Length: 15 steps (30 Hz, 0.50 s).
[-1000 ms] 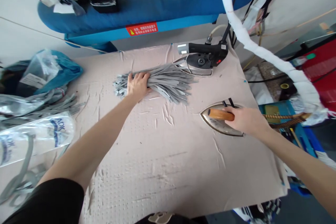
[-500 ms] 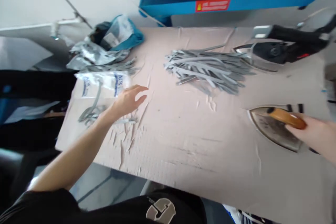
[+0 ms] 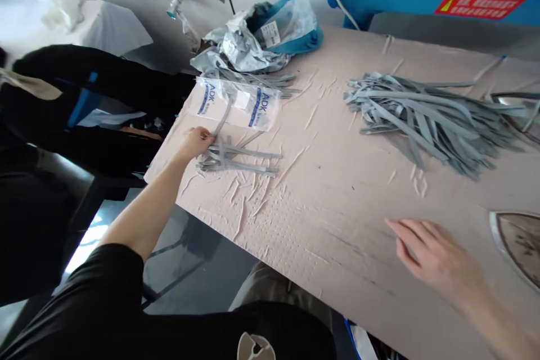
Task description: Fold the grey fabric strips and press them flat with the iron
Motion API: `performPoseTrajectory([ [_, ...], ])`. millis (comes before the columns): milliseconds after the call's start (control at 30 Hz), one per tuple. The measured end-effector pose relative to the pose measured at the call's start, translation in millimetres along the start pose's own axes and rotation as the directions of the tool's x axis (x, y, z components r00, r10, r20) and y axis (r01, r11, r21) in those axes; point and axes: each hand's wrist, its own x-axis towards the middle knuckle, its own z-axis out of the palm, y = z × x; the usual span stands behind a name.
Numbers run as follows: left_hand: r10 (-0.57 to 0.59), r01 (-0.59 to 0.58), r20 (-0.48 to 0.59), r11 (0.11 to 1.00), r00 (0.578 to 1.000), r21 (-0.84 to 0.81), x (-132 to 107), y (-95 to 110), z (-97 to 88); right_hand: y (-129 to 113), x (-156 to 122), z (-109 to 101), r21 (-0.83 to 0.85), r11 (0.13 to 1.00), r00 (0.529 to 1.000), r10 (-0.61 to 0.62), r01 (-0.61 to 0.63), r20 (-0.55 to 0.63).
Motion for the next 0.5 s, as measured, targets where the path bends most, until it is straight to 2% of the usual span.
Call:
performPoseTrajectory([
  [67, 0.033, -0.032, 0.038, 0.999, 0.999, -0.021, 2, -8, -2.9, -11, 1, 3, 0.027, 1.000, 1.000, -0.011, 0.011, 0.009],
  [167, 0.129, -0.133, -0.046, 0.985, 0.991, -0.114, -16, -14, -26.9, -20, -6, 5, 0.085, 0.996, 0.999, 0.024, -0.027, 0.037],
  [233, 0.228, -0.255, -0.150, 0.945, 0.962, -0.205, -38, -10, -57.1, -28, -1, 2, 0.136, 0.988, 0.997, 0.067, -0.072, 0.040],
  [267, 0.272, -0.305, -0.164, 0.924, 0.948, -0.230, -52, -4, -74.8, -33, 8, -3, 0.170, 0.981, 0.995, 0.089, -0.094, 0.041],
  [333, 0.333, -0.348, -0.104, 0.905, 0.937, -0.243, -82, 16, -110.5, -49, 39, -17, 0.255, 0.960, 0.993, 0.119, -0.118, 0.013],
  [367, 0.401, -0.401, -0.058, 0.876, 0.914, -0.268, -98, 29, -126.2, -59, 60, -26, 0.307, 0.944, 0.992, 0.128, -0.118, -0.013],
  [433, 0.549, -0.487, 0.135, 0.811, 0.825, -0.325, -128, 61, -148.6, -81, 108, -44, 0.379, 0.924, 0.982, 0.114, -0.048, -0.153],
  [467, 0.634, -0.535, 0.214, 0.755, 0.743, -0.379, -142, 77, -154.6, -92, 133, -53, 0.389, 0.921, 0.965, 0.111, -0.010, -0.238],
  [500, 0.724, -0.582, 0.288, 0.680, 0.626, -0.446, -154, 93, -157.2, -103, 155, -60, 0.416, 0.910, 0.950, 0.122, 0.009, -0.289],
])
